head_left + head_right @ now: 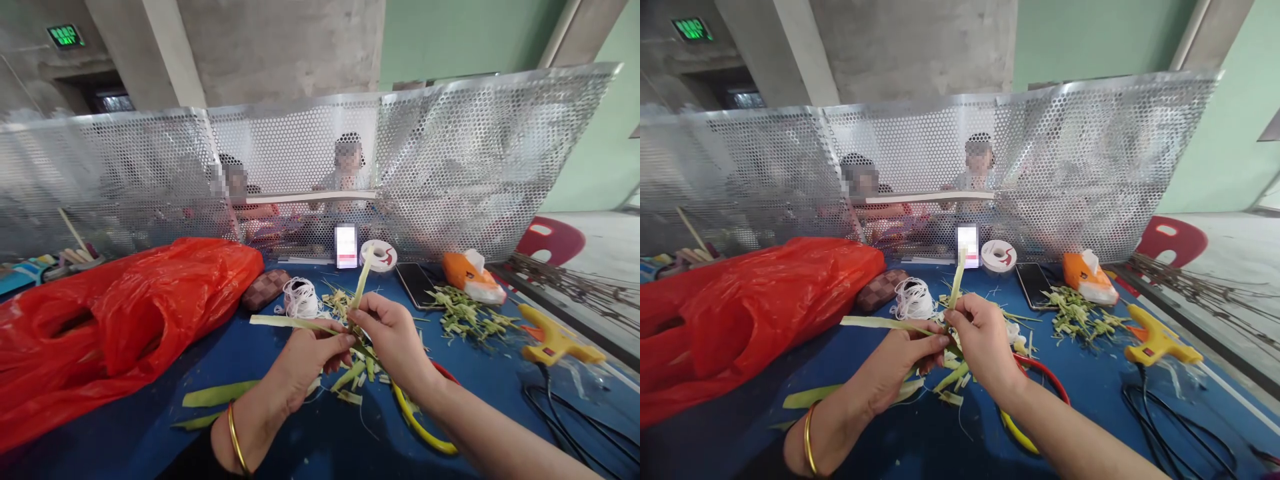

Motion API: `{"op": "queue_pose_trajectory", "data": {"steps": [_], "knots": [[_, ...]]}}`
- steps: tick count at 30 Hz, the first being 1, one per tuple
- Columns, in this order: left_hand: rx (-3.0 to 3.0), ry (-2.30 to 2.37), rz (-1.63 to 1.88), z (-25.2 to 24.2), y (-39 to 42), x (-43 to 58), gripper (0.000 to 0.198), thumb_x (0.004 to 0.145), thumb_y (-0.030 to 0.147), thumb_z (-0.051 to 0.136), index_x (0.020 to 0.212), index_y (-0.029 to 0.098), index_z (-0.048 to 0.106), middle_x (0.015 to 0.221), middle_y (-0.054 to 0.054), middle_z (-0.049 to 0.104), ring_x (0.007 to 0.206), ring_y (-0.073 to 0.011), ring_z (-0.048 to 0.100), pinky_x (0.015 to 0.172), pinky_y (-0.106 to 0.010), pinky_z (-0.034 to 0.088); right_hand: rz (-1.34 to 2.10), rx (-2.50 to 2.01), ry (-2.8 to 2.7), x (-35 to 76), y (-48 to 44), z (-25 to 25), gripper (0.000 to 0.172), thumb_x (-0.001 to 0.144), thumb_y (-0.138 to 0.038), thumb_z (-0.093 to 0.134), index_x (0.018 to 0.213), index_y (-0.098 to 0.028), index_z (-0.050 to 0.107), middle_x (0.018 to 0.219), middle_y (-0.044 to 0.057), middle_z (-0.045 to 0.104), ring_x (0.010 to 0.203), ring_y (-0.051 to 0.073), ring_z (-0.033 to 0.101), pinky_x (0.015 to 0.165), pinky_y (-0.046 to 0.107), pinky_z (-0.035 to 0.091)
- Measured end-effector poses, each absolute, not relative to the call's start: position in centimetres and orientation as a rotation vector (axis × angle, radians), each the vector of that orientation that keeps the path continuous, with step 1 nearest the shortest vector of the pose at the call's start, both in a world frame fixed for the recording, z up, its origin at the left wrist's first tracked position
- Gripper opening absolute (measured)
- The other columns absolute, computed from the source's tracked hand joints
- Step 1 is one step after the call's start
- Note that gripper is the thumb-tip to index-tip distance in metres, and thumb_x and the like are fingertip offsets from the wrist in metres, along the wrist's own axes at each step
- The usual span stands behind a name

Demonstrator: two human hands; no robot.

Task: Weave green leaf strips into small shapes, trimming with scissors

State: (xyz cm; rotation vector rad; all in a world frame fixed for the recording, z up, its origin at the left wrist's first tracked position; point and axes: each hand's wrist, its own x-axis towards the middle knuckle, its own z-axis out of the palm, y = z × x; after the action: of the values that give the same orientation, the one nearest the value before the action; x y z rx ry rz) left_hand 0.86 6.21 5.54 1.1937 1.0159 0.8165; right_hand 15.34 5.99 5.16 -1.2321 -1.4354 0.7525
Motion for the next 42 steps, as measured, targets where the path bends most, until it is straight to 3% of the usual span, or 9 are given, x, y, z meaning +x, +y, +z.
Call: {"op": "queue_pose_trajectory", "data": {"steps": [7,13,16,19,26,35,42], "knots": [[1.195,1.007,0.821,5.1,6.6,0.8,0.025,0.067,0.035,0.074,0.071,0.012,0.065,0.056,-0.002,0.062,0.047,-0.0079,0.046,0.048,-0.021,0.031,0.816,-1.228,-1.426,15.6,6.6,4.8,0.025,0.08,-0.033,0.057,0.06,-0.02,0.05,0.06,-0.002,0.051,0.061,0.014,0.044,0.058,0.027,0.036],[1.03,0.91,0.917,5.3,6.9,0.4,0.04,0.072,0.05,0.07,0.076,0.009,0.068,0.061,-0.003,0.061,0.05,-0.0075,0.047,0.048,-0.02,0.033,1.236,-1.123,-1.715,17.2,7.1,6.3,0.031,0.085,-0.045,0.053,0.072,-0.018,0.063,0.071,0.002,0.063,0.066,0.017,0.057,0.063,0.029,0.044],[0.999,0.9,0.926,5.8,7.1,0.1,0.035,0.069,0.044,0.074,0.076,0.01,0.069,0.061,-0.001,0.06,0.05,-0.0063,0.046,0.048,-0.019,0.033,1.32,-1.119,-1.806,17.5,6.8,6.7,0.026,0.084,-0.041,0.055,0.075,-0.018,0.063,0.072,0.004,0.065,0.066,0.018,0.062,0.063,0.03,0.047],[1.051,0.933,0.952,5.7,7.3,0.1,0.028,0.063,0.032,0.079,0.079,0.01,0.07,0.057,0.001,0.058,0.048,-0.0049,0.043,0.045,-0.018,0.03,1.12,-1.272,-1.847,17.1,6.5,6.6,0.022,0.084,-0.035,0.055,0.071,-0.019,0.06,0.063,0.002,0.063,0.058,0.017,0.061,0.057,0.027,0.044],[1.12,1.016,1.013,4.6,7.4,0.6,0.025,0.07,0.033,0.073,0.069,0.009,0.067,0.057,-0.001,0.059,0.044,-0.0053,0.045,0.04,-0.017,0.032,0.357,-1.447,-2.073,16.2,5.4,6.3,0.026,0.085,-0.024,0.051,0.059,-0.02,0.049,0.055,-0.001,0.053,0.052,0.013,0.044,0.05,0.026,0.024],[1.032,1.023,1.067,4.5,7.4,0.7,0.018,0.068,0.025,0.072,0.072,0.008,0.069,0.055,0.0,0.058,0.043,-0.0049,0.044,0.038,-0.016,0.033,0.27,-1.463,-2.132,15.9,5.1,6.3,0.027,0.086,-0.021,0.052,0.059,-0.019,0.049,0.055,-0.002,0.052,0.053,0.011,0.041,0.051,0.025,0.022],[1.073,0.998,0.927,5.0,7.9,-0.2,0.021,0.07,0.031,0.072,0.074,0.01,0.069,0.058,0.0,0.06,0.043,-0.0046,0.045,0.042,-0.017,0.034,0.224,-1.525,-2.182,16.7,4.8,7.6,0.026,0.089,-0.028,0.052,0.066,-0.02,0.061,0.06,-0.001,0.059,0.054,0.012,0.046,0.051,0.025,0.025]]}}
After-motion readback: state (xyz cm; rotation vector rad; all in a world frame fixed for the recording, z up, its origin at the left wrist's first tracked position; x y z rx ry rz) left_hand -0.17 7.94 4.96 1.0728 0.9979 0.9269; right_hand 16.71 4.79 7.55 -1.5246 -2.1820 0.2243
